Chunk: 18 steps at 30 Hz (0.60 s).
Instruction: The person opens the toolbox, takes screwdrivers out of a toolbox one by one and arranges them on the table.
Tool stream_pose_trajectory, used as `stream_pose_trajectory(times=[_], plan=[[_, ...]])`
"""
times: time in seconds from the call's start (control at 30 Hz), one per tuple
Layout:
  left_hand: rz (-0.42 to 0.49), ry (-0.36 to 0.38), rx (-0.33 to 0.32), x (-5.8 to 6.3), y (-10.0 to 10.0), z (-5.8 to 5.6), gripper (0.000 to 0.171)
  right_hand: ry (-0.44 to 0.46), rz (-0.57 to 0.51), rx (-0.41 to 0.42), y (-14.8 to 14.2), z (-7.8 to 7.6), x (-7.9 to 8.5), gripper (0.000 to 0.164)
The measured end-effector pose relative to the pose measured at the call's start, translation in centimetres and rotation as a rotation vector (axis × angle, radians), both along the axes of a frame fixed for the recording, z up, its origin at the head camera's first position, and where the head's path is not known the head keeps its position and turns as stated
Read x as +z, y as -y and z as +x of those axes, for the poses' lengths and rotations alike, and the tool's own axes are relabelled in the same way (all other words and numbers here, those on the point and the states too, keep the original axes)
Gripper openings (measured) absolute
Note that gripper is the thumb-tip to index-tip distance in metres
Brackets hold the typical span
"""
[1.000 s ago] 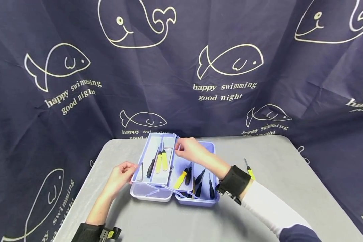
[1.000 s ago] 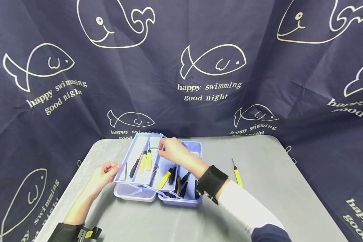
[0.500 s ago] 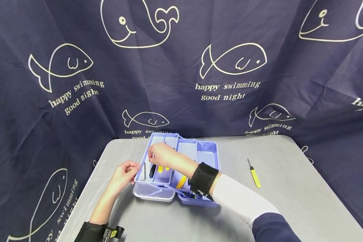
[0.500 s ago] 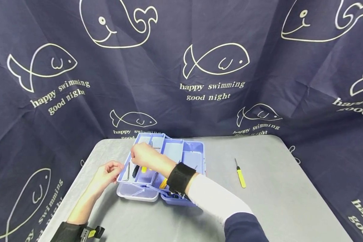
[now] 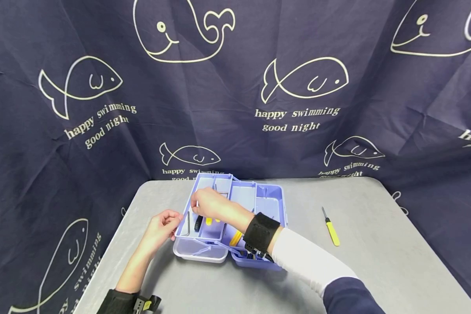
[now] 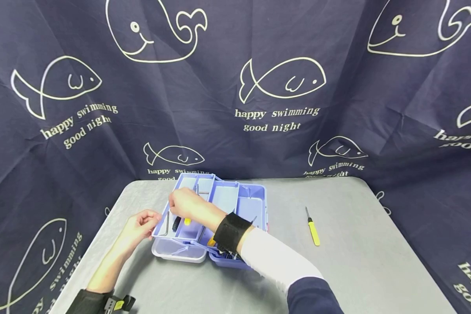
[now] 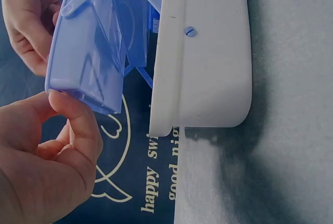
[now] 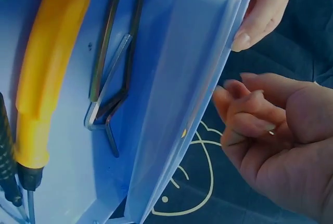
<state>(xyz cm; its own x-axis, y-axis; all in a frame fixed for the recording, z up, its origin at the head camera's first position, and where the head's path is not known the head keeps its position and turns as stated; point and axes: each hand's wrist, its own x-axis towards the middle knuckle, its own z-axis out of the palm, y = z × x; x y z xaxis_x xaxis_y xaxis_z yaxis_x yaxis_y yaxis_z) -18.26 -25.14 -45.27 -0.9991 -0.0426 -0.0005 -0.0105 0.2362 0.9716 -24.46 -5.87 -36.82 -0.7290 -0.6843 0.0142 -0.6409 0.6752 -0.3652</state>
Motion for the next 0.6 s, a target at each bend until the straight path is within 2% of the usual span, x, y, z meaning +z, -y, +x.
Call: stream_pose_trajectory(times=[0.23, 0.47, 0.6], plan=[[-0.001, 0.008, 0.006, -0.16, 0.04, 0.01, 0.023, -0.016, 0.108, 0.095, 0.3, 0.27, -0.08, 0.009], [0.005, 0.013, 0.005, -0.05, 0.1, 0.15, 0.024, 0.015, 0.152, 0.155, 0.59, -0.01, -0.51, 0.009], [0.009, 0.017, 0.003, -0.09, 0.13, 0.04, 0.023, 0.042, 0.154, 0.162, 0.66, -0.21, -0.68, 0.01]])
